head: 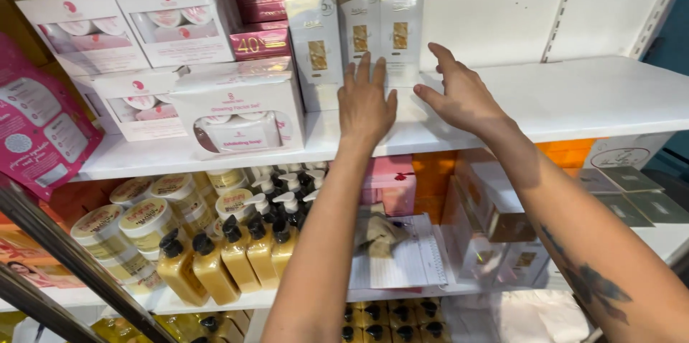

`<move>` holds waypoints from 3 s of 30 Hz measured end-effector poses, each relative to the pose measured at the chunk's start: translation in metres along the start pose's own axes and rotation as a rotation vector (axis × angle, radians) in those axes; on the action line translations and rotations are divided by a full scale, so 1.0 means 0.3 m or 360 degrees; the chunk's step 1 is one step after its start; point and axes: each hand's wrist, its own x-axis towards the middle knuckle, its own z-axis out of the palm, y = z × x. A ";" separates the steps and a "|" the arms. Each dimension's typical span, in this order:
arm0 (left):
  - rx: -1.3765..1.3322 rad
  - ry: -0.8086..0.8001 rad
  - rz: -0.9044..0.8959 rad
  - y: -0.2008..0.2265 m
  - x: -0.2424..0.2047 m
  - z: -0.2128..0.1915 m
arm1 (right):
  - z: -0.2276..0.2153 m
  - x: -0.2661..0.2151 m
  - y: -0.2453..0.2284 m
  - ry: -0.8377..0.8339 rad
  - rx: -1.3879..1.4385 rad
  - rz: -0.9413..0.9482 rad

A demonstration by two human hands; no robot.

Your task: The person restocks cosmetic products on white shelves in a store. They take boxes from a cardboard box on the floor and place them on the shelves, arranging them neatly alongside other products like bottles and jars.

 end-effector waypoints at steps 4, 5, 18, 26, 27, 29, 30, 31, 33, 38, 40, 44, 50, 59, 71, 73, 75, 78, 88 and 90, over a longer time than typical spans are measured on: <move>-0.0012 -0.0004 -0.0042 -0.023 0.018 0.018 | 0.107 0.139 -0.009 -0.0088 -0.0201 0.0119; -0.0024 0.0013 -0.0049 -0.030 0.024 0.024 | 0.131 0.165 -0.012 -0.0149 -0.0325 0.0179; -0.0130 -0.0059 -0.0128 -0.078 0.081 0.108 | 0.234 0.351 0.157 -0.0100 -0.0638 0.0533; -0.0168 0.0032 -0.0084 -0.075 0.085 0.095 | 0.191 0.312 0.160 0.0125 -0.0368 0.0553; -0.0196 0.0112 -0.0050 -0.077 0.084 0.093 | 0.194 0.304 0.131 0.0288 -0.0310 0.0376; -0.0179 0.0239 -0.0073 -0.067 0.074 0.060 | 0.215 0.314 0.113 0.0437 -0.0408 0.0113; -0.0155 0.0369 -0.0094 -0.065 0.069 0.042 | 0.229 0.321 0.103 0.0588 -0.0497 -0.0156; -0.0154 0.0366 -0.0097 -0.067 0.067 0.043 | 0.240 0.318 0.081 0.0583 -0.0496 -0.0155; -0.0136 0.0624 -0.0146 -0.070 0.076 0.043 | 0.253 0.325 0.036 0.0526 -0.0713 -0.0415; -0.0038 0.0818 -0.0200 -0.064 0.067 0.012 | 0.298 0.346 0.124 0.0343 -0.0997 -0.0315; -0.0001 0.0931 -0.0201 -0.075 0.069 0.027 | 0.315 0.354 0.158 0.0328 -0.1077 -0.0261; -0.0011 0.0910 -0.0406 -0.095 0.084 0.058 | 0.331 0.367 0.153 0.0364 -0.0997 -0.0124; 0.0126 0.0718 -0.0509 -0.109 0.107 0.087 | 0.346 0.388 0.111 0.0387 -0.1149 0.0017; 0.0233 0.0702 -0.0514 -0.121 0.111 0.106 | 0.307 0.553 -0.034 0.0674 -0.0878 -0.0619; 0.0174 0.0670 -0.0514 -0.109 0.104 0.082 | 0.267 0.592 -0.109 0.0585 -0.0648 -0.0753; 0.0176 0.0714 -0.0495 -0.112 0.102 0.088 | 0.255 0.588 -0.106 0.0567 -0.0626 -0.0769; 0.0160 0.0726 -0.0495 -0.113 0.106 0.082 | 0.250 0.597 -0.103 0.0570 -0.0523 -0.0834; 0.0086 0.0624 -0.0560 -0.107 0.101 0.054 | 0.234 0.627 -0.079 0.0584 -0.0519 -0.0918; 0.0238 0.0602 -0.0574 -0.108 0.112 0.075 | 0.230 0.624 -0.093 0.0678 -0.0603 -0.0939; 0.0207 0.0603 -0.0561 -0.102 0.108 0.067 | 0.220 0.600 -0.106 0.0615 -0.0485 -0.0843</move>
